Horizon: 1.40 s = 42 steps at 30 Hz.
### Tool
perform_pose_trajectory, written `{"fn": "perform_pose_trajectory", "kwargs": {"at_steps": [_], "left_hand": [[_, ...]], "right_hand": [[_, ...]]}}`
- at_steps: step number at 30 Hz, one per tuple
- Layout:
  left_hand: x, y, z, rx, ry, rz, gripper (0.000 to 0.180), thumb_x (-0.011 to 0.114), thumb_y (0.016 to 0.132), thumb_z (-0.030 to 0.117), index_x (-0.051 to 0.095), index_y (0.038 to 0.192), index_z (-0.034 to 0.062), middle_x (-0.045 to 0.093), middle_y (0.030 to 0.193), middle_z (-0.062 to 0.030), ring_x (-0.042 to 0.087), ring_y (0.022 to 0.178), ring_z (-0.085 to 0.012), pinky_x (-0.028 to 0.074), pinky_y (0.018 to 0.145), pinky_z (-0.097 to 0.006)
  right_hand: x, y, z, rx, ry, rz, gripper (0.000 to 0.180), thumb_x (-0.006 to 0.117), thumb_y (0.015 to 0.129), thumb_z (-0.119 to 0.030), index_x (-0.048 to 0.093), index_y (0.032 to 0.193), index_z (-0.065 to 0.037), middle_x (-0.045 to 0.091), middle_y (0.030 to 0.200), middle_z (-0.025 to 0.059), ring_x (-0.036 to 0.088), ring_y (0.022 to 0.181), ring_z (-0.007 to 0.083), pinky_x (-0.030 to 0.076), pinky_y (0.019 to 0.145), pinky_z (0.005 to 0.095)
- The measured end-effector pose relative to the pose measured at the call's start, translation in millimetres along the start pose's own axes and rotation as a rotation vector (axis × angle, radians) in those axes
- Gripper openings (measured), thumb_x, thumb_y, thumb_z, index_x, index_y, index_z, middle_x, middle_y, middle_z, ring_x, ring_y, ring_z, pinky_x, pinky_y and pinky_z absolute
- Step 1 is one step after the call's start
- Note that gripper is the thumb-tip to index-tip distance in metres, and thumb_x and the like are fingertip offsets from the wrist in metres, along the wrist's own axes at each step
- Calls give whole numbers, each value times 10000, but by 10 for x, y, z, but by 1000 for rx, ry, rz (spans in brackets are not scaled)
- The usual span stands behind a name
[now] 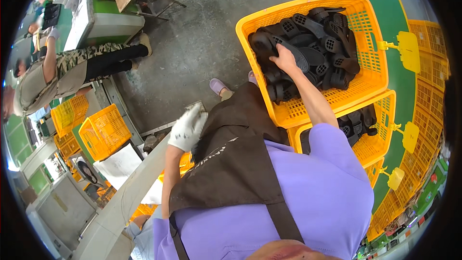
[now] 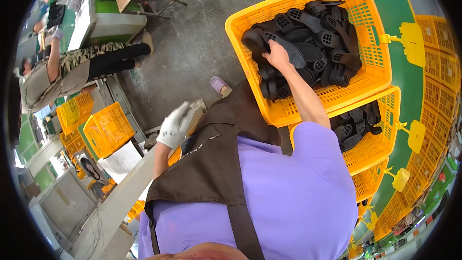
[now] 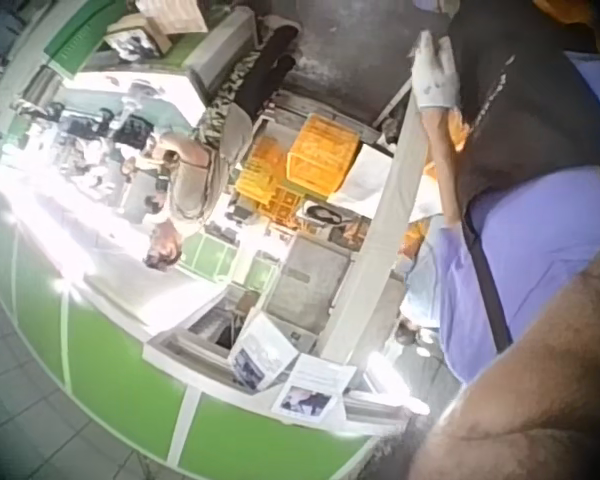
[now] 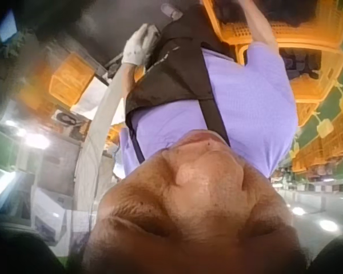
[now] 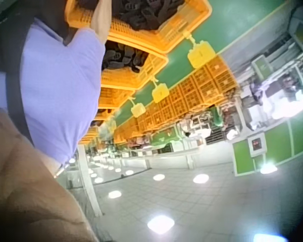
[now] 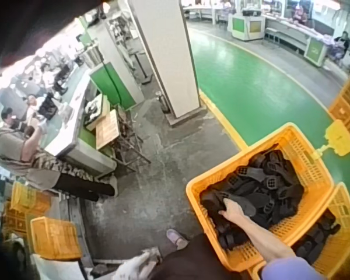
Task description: The person applies a liquid substance to the bottom of black shoe soles using a brush. They retrieve soles from a yellow basket, apply the substance to the textured surface, and place the treated soles on a conveyor belt. The process is repeated for multiple soles.
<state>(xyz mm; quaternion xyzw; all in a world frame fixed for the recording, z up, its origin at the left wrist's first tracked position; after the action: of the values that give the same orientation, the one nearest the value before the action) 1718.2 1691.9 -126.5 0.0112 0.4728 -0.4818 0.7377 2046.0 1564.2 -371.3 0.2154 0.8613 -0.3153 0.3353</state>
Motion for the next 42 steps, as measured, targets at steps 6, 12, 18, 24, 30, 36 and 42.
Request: {"fn": "perform_pose_trajectory", "kwargs": {"at_steps": [6, 12, 18, 24, 30, 36, 42], "left_hand": [[-127, 1059, 357, 88, -371, -38, 415, 513, 958, 305, 560, 1235, 0, 628, 1166, -181, 610, 1076, -249, 450, 926, -315], [701, 1591, 927, -148, -529, -590, 496, 525, 939, 438, 565, 1261, 63, 629, 1061, -64, 578, 933, -140, 461, 851, -279], [1326, 1030, 1676, 387, -689, -848, 475, 727, 793, 319, 580, 1144, 36, 605, 972, -23, 547, 893, -103, 485, 794, -282], [1347, 1068, 1707, 74, -1151, -768, 547, 742, 716, 102, 527, 1212, 19, 612, 1053, -63, 601, 945, -152, 503, 861, -335], [1141, 1268, 1717, 14, -1379, -598, 473, 713, 827, 227, 524, 1212, 29, 625, 1067, -70, 633, 922, -190, 531, 850, -339], [767, 1024, 1715, 107, -1224, -768, 574, 686, 773, 173, 467, 1281, 21, 590, 1161, -92, 607, 1032, -227, 509, 912, -357], [477, 753, 1691, 27, -1566, -885, 616, 667, 732, 166, 451, 1281, -13, 605, 1125, -171, 609, 1038, -298, 474, 942, -452]], "right_hand": [[-697, -836, -359, -499, -20, -59, 311, 711, 679, -40, 506, 912, -46, 561, 918, 141, 543, 931, 380, 448, 783, 434], [-1515, -1497, -1428, -939, -458, 46, 47, 577, 740, -146, 575, 787, -143, 533, 787, -10, 535, 827, 169, 406, 790, 306], [-2090, -1835, -1859, -1019, -576, 76, 83, 602, 690, -139, 589, 771, -144, 539, 913, 39, 518, 1003, 209, 377, 937, 364], [-2277, -1882, -1137, -273, 92, 409, 730, 754, 717, -261, 422, 1341, -80, 419, 1323, 241, 426, 1228, 386, 363, 1038, 418], [-1825, -2170, -1323, -143, 324, 72, 863, 592, 844, -504, 228, 1458, -19, 469, 1260, 298, 492, 1161, 423, 398, 985, 408], [-1739, -2356, -1469, -213, 367, -157, 818, 613, 846, -396, 221, 1468, -38, 446, 1350, 240, 502, 1193, 363, 406, 991, 396], [-2039, -2338, -1250, -83, 1724, -528, 682, 637, 822, -278, 323, 1376, -36, 623, 1108, 151, 678, 736, 231, 568, 637, 334]]}}
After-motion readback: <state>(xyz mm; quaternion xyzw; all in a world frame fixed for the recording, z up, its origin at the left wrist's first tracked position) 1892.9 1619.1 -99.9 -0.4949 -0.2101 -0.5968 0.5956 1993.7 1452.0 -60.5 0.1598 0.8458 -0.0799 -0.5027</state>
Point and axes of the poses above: each hand's wrist, its own y-axis towards the middle knuckle, its own x-axis out of the palm, z = x × y, the point moved 6 cm from there along y, towards the middle knuckle
